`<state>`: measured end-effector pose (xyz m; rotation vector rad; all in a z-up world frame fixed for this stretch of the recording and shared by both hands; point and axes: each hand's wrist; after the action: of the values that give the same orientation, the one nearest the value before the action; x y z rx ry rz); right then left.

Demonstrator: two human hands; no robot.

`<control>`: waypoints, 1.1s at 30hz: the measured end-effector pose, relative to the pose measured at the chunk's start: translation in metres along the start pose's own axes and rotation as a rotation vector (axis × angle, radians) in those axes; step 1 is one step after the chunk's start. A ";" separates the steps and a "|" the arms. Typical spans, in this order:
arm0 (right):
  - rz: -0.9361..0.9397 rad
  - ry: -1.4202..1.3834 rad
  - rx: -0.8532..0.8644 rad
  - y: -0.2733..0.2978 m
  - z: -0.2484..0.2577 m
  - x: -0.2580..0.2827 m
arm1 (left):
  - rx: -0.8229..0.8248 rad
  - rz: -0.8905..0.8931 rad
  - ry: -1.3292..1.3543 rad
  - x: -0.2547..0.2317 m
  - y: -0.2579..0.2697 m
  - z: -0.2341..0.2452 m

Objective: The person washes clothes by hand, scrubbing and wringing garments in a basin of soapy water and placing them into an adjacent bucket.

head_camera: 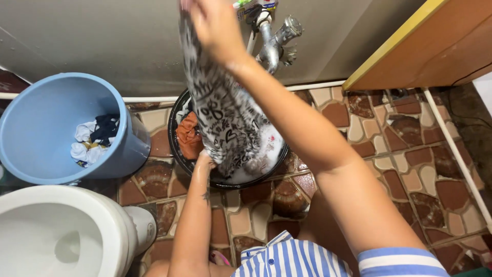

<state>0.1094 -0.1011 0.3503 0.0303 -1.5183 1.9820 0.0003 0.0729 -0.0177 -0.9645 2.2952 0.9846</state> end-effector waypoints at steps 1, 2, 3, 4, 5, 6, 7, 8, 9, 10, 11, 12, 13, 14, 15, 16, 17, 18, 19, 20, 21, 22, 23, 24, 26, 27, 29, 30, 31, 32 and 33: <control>-0.023 -0.026 0.050 0.023 -0.006 -0.007 | -0.005 0.004 0.011 0.003 -0.004 0.007; -0.087 -0.062 0.112 0.052 -0.011 -0.013 | 0.008 -0.007 0.042 0.002 -0.004 0.011; -0.190 -0.104 0.190 0.078 -0.014 -0.022 | 0.041 -0.028 0.087 -0.005 -0.003 0.011; -0.292 -0.147 0.269 0.105 -0.017 -0.032 | 0.081 -0.044 0.127 -0.014 0.001 0.007; -0.491 -0.274 0.258 0.131 -0.020 -0.043 | 0.109 -0.060 0.161 -0.023 0.006 0.000; -0.690 -0.402 0.249 0.159 -0.022 -0.055 | 0.128 -0.073 0.187 -0.033 0.013 -0.011; -0.721 -0.641 0.217 0.186 -0.024 -0.068 | 0.158 -0.095 0.219 -0.044 0.021 -0.022; -0.747 -0.881 0.182 0.213 -0.024 -0.080 | 0.188 -0.117 0.249 -0.056 0.029 -0.032; -0.771 -0.863 0.207 0.241 -0.025 -0.089 | 0.285 -0.154 0.285 -0.067 0.039 -0.042; -0.794 -0.846 0.232 0.271 -0.026 -0.092 | 0.370 -0.175 0.317 -0.077 0.046 -0.050; -0.858 -0.797 0.282 0.299 -0.030 -0.091 | 0.503 -0.315 0.382 -0.083 0.051 -0.056; -0.921 -0.747 0.330 0.321 -0.031 -0.089 | 0.504 -0.314 0.380 -0.087 0.056 -0.057; -0.854 -0.594 0.481 0.340 -0.025 -0.084 | 0.496 -0.310 0.367 -0.091 0.059 -0.055; -0.780 -0.439 0.626 0.349 -0.015 -0.080 | 0.455 -0.313 0.347 -0.092 0.062 -0.050; -0.781 -0.444 0.627 0.348 -0.002 -0.079 | 0.388 -0.298 0.321 -0.091 0.061 -0.044; -0.881 -0.407 0.616 0.339 0.011 -0.078 | 0.327 -0.292 0.297 -0.089 0.057 -0.037; -0.981 -0.365 0.605 0.326 0.021 -0.074 | 0.275 -0.276 0.270 -0.084 0.048 -0.035; -0.985 -0.367 0.603 0.309 0.026 -0.065 | 0.218 -0.260 0.250 -0.078 0.036 -0.034; -1.021 -0.917 -0.002 0.290 0.030 -0.057 | 0.152 -0.237 0.227 -0.069 0.018 -0.038; -0.938 -1.413 -0.655 0.272 0.029 -0.045 | 0.087 -0.206 0.204 -0.059 0.002 -0.042; -0.934 -1.414 -0.658 0.258 0.019 -0.027 | 0.047 -0.182 0.181 -0.049 -0.010 -0.043; -0.834 -0.959 -0.463 0.251 0.005 -0.002 | -0.001 -0.152 0.160 -0.036 -0.019 -0.046; -0.715 -0.505 -0.270 0.247 -0.007 0.023 | -0.044 -0.125 0.133 -0.023 -0.027 -0.047; -0.509 -0.382 -0.103 0.248 -0.021 0.051 | -0.012 -0.107 0.124 -0.009 -0.028 -0.043; -0.245 -0.231 0.067 0.253 -0.037 0.094 | 0.086 -0.089 0.106 0.016 -0.019 -0.032; -0.184 -0.214 0.077 0.258 -0.043 0.105 | 0.115 -0.091 0.112 0.022 -0.016 -0.026; -0.163 -0.046 0.078 0.260 -0.050 0.082 | 0.110 -0.112 0.106 0.026 -0.019 -0.025; -0.137 0.122 0.077 0.262 -0.054 0.063 | 0.043 -0.127 0.099 0.025 -0.028 -0.031; -0.206 0.077 0.039 0.264 -0.053 0.038 | -0.021 -0.133 0.093 0.026 -0.032 -0.037; -0.274 0.032 0.000 0.264 -0.050 0.012 | -0.069 -0.126 0.078 0.027 -0.029 -0.039; -0.296 0.066 -0.050 0.263 -0.049 -0.009 | -0.120 -0.104 0.045 0.027 -0.027 -0.043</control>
<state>0.0047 -0.0974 0.1039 0.1586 -1.4305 1.6941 -0.0030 0.0155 -0.0193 -1.1543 2.2184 1.0768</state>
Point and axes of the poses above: each hand's wrist, its own y-axis away from the middle knuckle, its own z-axis out of the back of the hand, x = y × z, and after that the axes turned 7 degrees about -y, right-handed
